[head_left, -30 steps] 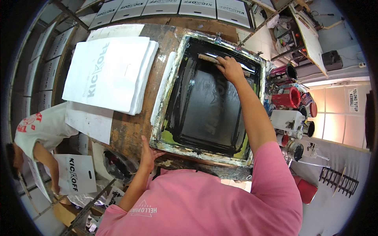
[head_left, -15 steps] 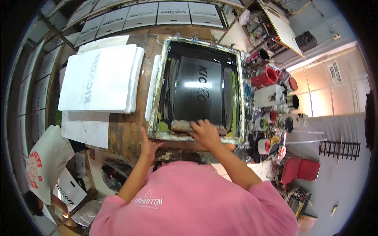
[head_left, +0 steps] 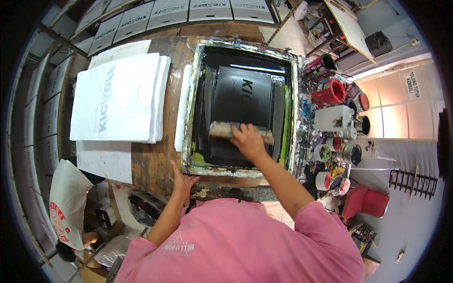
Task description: The person performs screen-printing on white plastic bags by lowering a screen frame onto a bag, using a squeegee to spread ink across the stencil, and then lifting the frame to reveal the printed logo.
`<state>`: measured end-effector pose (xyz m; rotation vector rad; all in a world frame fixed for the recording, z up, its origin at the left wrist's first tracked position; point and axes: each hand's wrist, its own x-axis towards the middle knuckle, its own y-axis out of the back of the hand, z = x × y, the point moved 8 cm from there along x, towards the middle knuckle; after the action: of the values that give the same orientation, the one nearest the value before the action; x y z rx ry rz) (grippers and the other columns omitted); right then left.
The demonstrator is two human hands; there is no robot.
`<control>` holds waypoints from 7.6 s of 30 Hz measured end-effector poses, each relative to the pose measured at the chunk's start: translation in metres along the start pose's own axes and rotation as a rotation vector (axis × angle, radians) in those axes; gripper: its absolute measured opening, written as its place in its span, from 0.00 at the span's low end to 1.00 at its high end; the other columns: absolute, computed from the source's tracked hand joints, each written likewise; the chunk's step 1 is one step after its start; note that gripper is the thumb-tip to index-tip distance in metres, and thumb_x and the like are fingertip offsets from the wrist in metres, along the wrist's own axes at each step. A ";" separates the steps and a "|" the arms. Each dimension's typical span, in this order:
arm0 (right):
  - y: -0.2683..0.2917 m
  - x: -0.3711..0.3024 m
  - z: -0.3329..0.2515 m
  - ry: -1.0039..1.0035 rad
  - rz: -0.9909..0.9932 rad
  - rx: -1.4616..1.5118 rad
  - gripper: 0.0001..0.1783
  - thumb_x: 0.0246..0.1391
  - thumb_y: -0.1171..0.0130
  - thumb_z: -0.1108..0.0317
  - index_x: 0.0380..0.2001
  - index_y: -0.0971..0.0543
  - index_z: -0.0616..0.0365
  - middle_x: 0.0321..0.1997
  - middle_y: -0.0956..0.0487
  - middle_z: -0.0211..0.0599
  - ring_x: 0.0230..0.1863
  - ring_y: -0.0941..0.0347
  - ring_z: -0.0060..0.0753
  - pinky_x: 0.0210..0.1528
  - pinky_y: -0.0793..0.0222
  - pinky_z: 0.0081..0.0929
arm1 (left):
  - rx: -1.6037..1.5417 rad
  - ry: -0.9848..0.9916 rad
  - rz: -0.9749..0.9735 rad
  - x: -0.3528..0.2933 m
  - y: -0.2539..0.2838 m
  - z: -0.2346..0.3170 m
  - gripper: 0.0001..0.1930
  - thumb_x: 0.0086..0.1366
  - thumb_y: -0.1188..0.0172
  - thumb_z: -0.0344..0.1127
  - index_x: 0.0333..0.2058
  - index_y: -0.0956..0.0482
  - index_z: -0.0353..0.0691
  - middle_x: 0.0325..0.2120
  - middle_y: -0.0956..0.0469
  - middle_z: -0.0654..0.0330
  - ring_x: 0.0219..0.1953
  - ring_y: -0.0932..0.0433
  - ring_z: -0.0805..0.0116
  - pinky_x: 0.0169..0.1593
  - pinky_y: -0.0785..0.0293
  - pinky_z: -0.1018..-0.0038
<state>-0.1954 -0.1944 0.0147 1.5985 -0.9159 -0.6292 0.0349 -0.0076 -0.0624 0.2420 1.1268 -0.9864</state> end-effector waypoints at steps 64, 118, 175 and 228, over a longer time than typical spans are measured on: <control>0.377 0.069 -0.055 -0.011 0.626 -0.204 0.22 0.59 0.38 0.46 0.39 0.16 0.57 0.33 0.17 0.43 0.39 0.21 0.49 0.53 0.37 0.48 | 0.599 -1.056 0.393 -0.107 0.080 0.282 0.38 0.56 0.40 0.20 0.69 0.33 0.34 0.45 0.23 0.58 0.31 0.28 0.80 0.33 0.29 0.80; 0.229 0.001 -0.051 0.031 -0.173 -0.118 0.30 0.55 0.32 0.61 0.60 0.26 0.59 0.51 0.21 0.48 0.53 0.26 0.55 0.55 0.33 0.49 | -0.436 -0.357 -0.602 -0.157 -0.127 0.140 0.62 0.59 0.62 0.88 0.73 0.47 0.36 0.69 0.34 0.47 0.68 0.32 0.49 0.73 0.40 0.54; 0.020 0.192 0.130 -0.029 0.021 -0.030 0.21 0.63 0.41 0.43 0.43 0.19 0.48 0.42 0.19 0.41 0.47 0.20 0.50 0.43 0.21 0.49 | -0.017 0.019 0.066 -0.019 -0.018 0.000 0.63 0.59 0.62 0.89 0.70 0.43 0.31 0.59 0.28 0.43 0.59 0.26 0.51 0.62 0.29 0.56; 0.375 0.067 -0.047 -0.019 0.575 -0.263 0.21 0.61 0.41 0.48 0.46 0.16 0.53 0.39 0.15 0.45 0.40 0.21 0.50 0.49 0.37 0.43 | 0.797 -1.176 0.449 -0.065 0.184 0.347 0.39 0.57 0.38 0.24 0.70 0.35 0.30 0.57 0.25 0.51 0.43 0.26 0.70 0.44 0.26 0.76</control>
<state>-0.2058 -0.2483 0.3947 1.0274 -1.1880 -0.3381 0.3932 -0.0803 0.0945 0.4386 -0.4147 -0.8908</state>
